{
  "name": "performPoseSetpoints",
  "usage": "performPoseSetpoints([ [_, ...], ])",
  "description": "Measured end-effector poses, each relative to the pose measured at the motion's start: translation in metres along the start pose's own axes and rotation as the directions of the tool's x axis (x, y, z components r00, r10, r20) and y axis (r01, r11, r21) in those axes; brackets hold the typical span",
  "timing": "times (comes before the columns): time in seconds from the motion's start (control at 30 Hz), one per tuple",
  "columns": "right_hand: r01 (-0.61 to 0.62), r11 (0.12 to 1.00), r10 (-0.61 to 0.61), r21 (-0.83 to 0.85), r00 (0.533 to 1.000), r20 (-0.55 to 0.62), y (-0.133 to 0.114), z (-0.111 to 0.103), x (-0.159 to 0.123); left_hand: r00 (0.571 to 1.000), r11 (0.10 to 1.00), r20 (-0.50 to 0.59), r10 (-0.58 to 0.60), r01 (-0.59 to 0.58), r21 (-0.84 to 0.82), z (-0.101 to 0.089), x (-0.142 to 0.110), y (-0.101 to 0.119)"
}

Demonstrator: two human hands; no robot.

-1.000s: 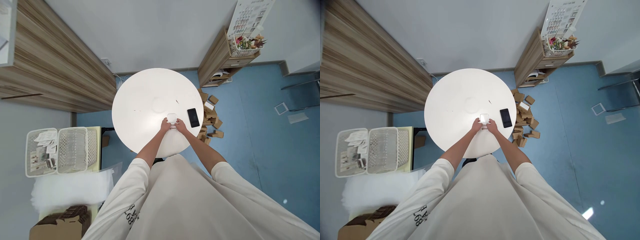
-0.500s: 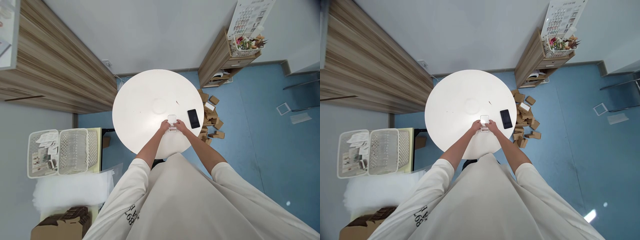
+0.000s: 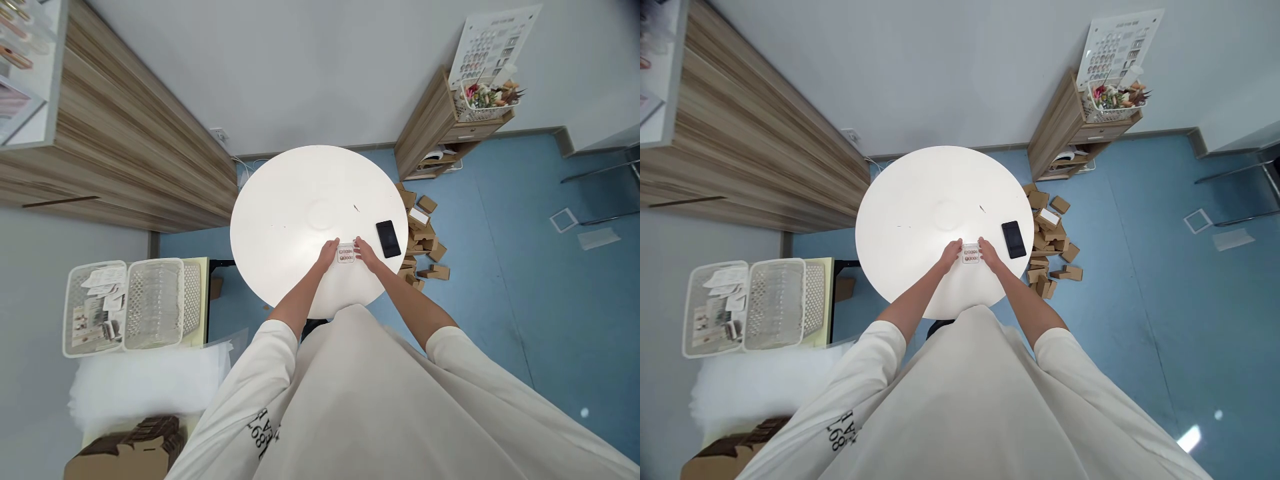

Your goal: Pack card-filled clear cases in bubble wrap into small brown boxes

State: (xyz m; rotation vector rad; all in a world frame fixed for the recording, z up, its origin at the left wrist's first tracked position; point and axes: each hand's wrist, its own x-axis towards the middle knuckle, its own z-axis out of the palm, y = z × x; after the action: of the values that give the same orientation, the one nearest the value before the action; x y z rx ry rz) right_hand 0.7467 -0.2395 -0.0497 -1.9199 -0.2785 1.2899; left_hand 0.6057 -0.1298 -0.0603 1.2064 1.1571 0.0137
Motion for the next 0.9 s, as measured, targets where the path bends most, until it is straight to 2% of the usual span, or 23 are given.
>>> performPoseSetpoints([
  [0.3, 0.099, 0.993, -0.096, -0.064, 0.994, 0.052, 0.012, 0.004, -0.019, 0.999, 0.999, 0.001, 0.042, -0.042, 0.029, -0.002, -0.019, -0.010],
  [0.43, 0.196, 0.958, -0.198, -0.207, 0.980, 0.012, 0.023, 0.007, -0.023, 0.996, 0.984, 0.000, 0.094, -0.093, 0.149, -0.004, -0.030, -0.016],
  [0.53, 0.297, 0.864, -0.310, -0.408, 0.950, 0.035, 0.035, 0.009, -0.031, 0.974, 0.909, 0.068, 0.217, -0.227, 0.350, -0.005, -0.043, -0.027],
  [0.63, 0.376, 0.719, -0.354, -0.585, 0.922, 0.157, 0.046, 0.008, -0.042, 0.924, 0.752, 0.216, 0.315, -0.382, 0.538, -0.007, -0.056, -0.041],
  [0.77, 0.408, 0.543, -0.322, -0.734, 0.909, 0.266, 0.056, 0.006, -0.052, 0.873, 0.609, 0.342, 0.346, -0.487, 0.626, -0.007, -0.066, -0.054],
  [0.9, 0.410, 0.454, -0.302, -0.791, 0.906, 0.296, 0.063, 0.006, -0.057, 0.857, 0.543, 0.390, 0.337, -0.516, 0.663, -0.006, -0.070, -0.061],
])
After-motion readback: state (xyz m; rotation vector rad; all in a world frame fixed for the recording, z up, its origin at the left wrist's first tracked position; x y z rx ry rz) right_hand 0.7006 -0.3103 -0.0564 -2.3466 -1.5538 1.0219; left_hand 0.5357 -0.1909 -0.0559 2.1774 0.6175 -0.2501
